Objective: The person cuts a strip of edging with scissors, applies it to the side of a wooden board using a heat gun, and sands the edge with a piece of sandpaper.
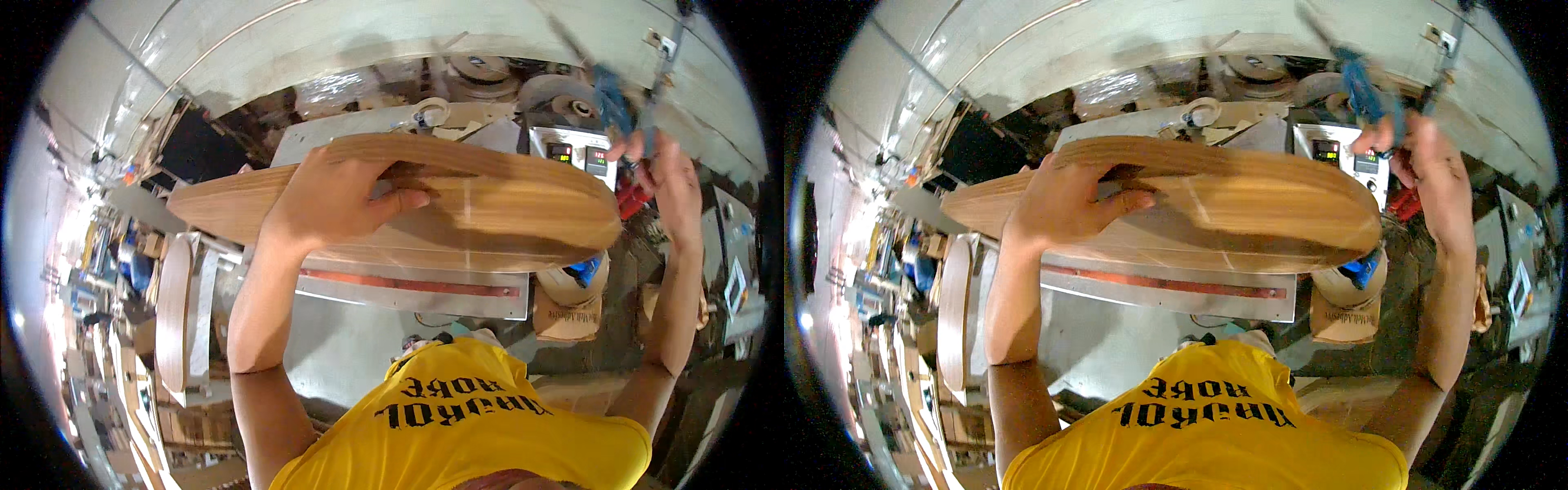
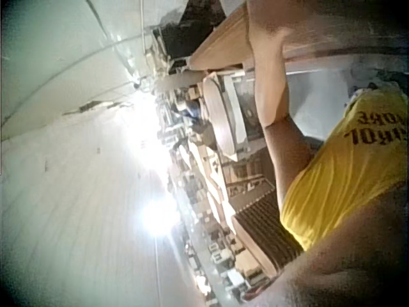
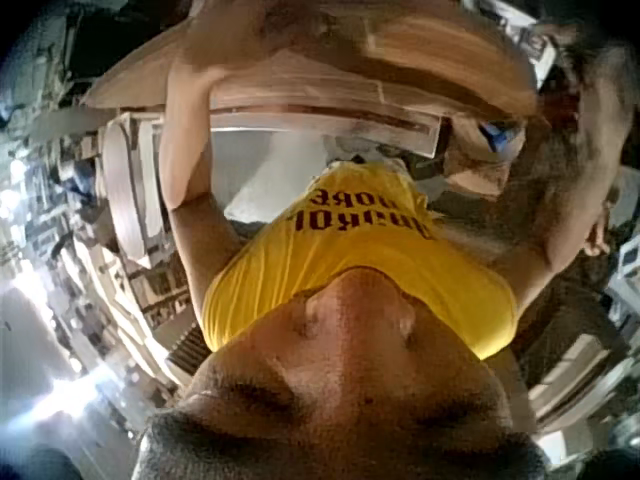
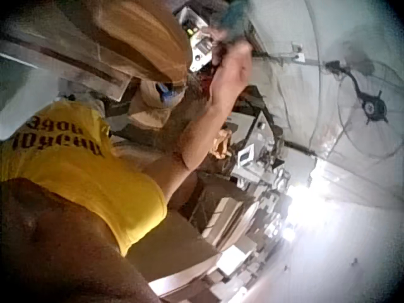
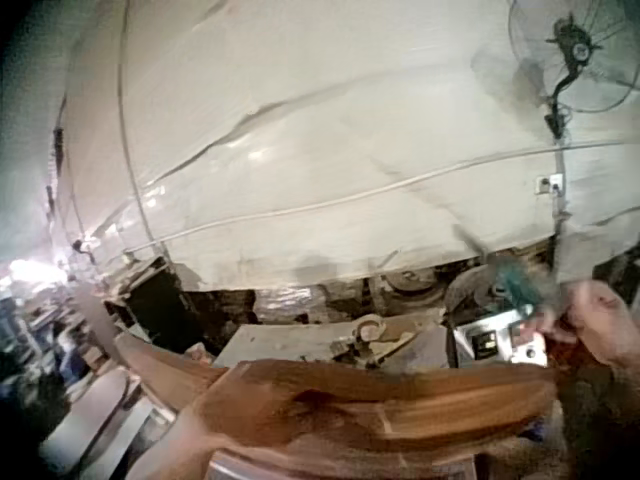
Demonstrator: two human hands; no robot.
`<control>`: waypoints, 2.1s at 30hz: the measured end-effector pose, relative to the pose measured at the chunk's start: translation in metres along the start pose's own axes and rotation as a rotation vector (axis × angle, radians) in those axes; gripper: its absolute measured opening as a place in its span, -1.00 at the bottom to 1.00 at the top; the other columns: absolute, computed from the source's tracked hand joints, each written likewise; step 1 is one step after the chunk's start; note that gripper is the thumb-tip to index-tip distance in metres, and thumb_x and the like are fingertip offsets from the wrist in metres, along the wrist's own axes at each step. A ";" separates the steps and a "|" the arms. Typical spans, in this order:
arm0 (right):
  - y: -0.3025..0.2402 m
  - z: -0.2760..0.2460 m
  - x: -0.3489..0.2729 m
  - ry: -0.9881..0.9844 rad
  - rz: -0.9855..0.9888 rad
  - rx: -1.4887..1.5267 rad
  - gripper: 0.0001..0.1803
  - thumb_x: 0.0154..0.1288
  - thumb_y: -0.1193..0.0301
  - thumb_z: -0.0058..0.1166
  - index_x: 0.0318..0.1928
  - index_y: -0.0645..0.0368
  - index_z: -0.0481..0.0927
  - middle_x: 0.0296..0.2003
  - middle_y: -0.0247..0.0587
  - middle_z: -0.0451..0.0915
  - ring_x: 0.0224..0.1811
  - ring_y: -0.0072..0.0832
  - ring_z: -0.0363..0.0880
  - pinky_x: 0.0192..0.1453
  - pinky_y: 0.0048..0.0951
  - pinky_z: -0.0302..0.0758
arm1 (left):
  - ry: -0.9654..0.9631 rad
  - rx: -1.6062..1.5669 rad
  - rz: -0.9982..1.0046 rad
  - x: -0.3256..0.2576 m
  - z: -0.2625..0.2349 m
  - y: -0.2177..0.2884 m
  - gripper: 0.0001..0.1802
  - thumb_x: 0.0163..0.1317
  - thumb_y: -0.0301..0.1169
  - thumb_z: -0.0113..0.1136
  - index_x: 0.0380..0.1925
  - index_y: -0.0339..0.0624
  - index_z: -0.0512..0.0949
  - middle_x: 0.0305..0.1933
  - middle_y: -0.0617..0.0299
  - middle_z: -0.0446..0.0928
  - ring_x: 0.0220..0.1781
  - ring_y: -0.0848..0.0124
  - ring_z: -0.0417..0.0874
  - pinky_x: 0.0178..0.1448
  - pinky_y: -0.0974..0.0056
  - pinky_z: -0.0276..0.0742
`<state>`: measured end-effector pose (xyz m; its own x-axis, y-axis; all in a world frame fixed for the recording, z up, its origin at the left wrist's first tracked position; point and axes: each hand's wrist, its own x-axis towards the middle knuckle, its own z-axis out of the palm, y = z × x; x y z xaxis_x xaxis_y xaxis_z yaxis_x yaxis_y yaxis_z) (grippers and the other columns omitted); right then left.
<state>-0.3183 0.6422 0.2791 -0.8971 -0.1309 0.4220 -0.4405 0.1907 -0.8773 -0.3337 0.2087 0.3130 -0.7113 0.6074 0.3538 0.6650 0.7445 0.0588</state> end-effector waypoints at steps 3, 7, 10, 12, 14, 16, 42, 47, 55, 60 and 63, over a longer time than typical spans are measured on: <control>-0.031 0.019 -0.033 0.256 -0.058 0.106 -0.44 0.76 -0.21 -0.30 -0.13 0.01 0.42 -0.12 -0.24 0.49 -0.32 -0.60 0.11 -0.18 -0.51 0.10 | -0.004 -0.066 0.018 0.013 0.002 -0.007 -0.45 0.36 0.03 0.45 0.16 -0.11 0.73 -0.10 -0.02 0.78 -0.06 -0.12 0.79 0.02 -0.05 0.68; -0.045 0.047 -0.081 0.329 -0.150 0.318 -0.47 0.77 -0.19 -0.30 -0.07 0.01 0.40 -0.20 -0.36 0.37 -0.23 -0.55 0.19 -0.09 -0.44 0.16 | -0.049 -0.307 0.000 0.026 0.005 -0.014 -0.41 0.40 -0.01 0.45 0.22 -0.24 0.70 0.04 -0.11 0.78 0.02 -0.10 0.80 0.10 -0.02 0.66; -0.041 0.080 -0.110 0.470 -0.198 0.287 -0.50 0.82 -0.11 -0.35 -0.09 -0.01 0.42 -0.22 -0.41 0.35 -0.11 -0.46 0.30 0.01 -0.38 0.26 | -0.108 -0.349 -0.092 0.034 0.000 -0.010 -0.42 0.44 -0.05 0.44 0.16 -0.38 0.70 0.16 -0.15 0.75 0.08 0.08 0.81 0.14 0.07 0.67; -0.025 0.106 -0.128 0.539 -0.200 0.367 -0.49 0.81 -0.13 -0.35 -0.06 0.00 0.45 -0.20 -0.39 0.39 -0.05 -0.41 0.35 0.06 -0.35 0.31 | -0.175 -0.458 -0.126 0.040 -0.001 -0.010 -0.45 0.51 -0.11 0.40 0.08 -0.52 0.70 0.36 -0.20 0.65 0.23 0.27 0.76 0.28 0.18 0.64; -0.016 0.135 -0.137 0.488 -0.242 0.428 -0.50 0.81 -0.10 -0.33 -0.04 0.02 0.46 -0.18 -0.37 0.43 0.00 -0.35 0.41 0.13 -0.29 0.35 | -0.073 -0.611 0.052 0.045 0.016 -0.022 -0.49 0.51 -0.14 0.40 0.07 -0.50 0.72 0.41 -0.15 0.63 0.28 0.30 0.73 0.34 0.19 0.61; -0.008 0.169 -0.143 0.537 -0.208 0.451 -0.44 0.81 -0.07 -0.31 -0.16 0.10 0.51 -0.17 -0.23 0.50 0.00 -0.29 0.45 0.22 -0.21 0.37 | 0.001 -0.684 0.133 0.047 0.016 -0.022 -0.50 0.51 -0.15 0.40 0.05 -0.49 0.73 0.43 -0.08 0.62 0.31 0.31 0.71 0.36 0.19 0.60; -0.015 0.195 -0.176 0.339 0.111 0.586 -0.35 0.34 0.50 0.48 0.34 0.21 0.44 -0.19 -0.14 0.74 -0.09 -0.42 0.76 -0.03 -0.50 0.57 | -0.050 -0.662 -0.165 0.041 -0.004 0.011 -0.52 0.19 -0.15 0.69 0.02 -0.14 0.80 -0.05 0.29 0.78 0.04 0.45 0.72 0.18 0.28 0.61; -0.017 0.219 -0.175 0.246 0.171 0.477 -0.34 0.36 0.70 0.31 0.43 0.24 0.41 0.09 -0.12 0.72 0.15 -0.44 0.71 0.06 -0.47 0.58 | -0.102 -0.661 -0.151 0.040 -0.012 0.014 -0.51 0.19 -0.13 0.69 0.03 -0.12 0.81 -0.05 0.30 0.79 0.03 0.44 0.72 0.17 0.27 0.62; -0.027 0.238 -0.178 -0.052 0.306 0.735 -0.38 0.39 0.53 0.44 0.37 0.30 0.45 -0.06 -0.15 0.70 -0.01 -0.48 0.66 0.10 -0.43 0.57 | -0.008 -0.694 -0.126 0.030 -0.002 0.017 -0.57 0.19 -0.21 0.71 -0.01 -0.16 0.84 -0.12 0.28 0.81 -0.05 0.51 0.74 0.12 0.33 0.63; -0.038 0.239 -0.179 -0.069 0.324 0.798 -0.34 0.55 0.02 0.32 0.28 0.36 0.49 -0.18 -0.14 0.71 -0.15 -0.51 0.66 0.03 -0.45 0.59 | 0.002 -0.690 -0.109 0.029 -0.001 0.019 -0.55 0.18 -0.22 0.72 0.01 -0.20 0.84 -0.12 0.27 0.82 -0.07 0.51 0.75 0.12 0.34 0.64; -0.041 0.237 -0.180 -0.059 0.386 0.770 -0.36 0.59 0.00 0.27 0.26 0.35 0.50 -0.21 -0.13 0.72 -0.21 -0.52 0.69 -0.06 -0.47 0.61 | 0.008 -0.687 -0.115 0.029 -0.001 0.018 -0.52 0.18 -0.20 0.73 0.01 -0.23 0.83 -0.12 0.25 0.81 -0.07 0.50 0.75 0.11 0.33 0.64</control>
<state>-0.1309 0.4272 0.1844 -0.9665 -0.2471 0.0688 0.0596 -0.4775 -0.8766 -0.3416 0.2395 0.3256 -0.7858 0.5311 0.3170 0.5810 0.4582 0.6727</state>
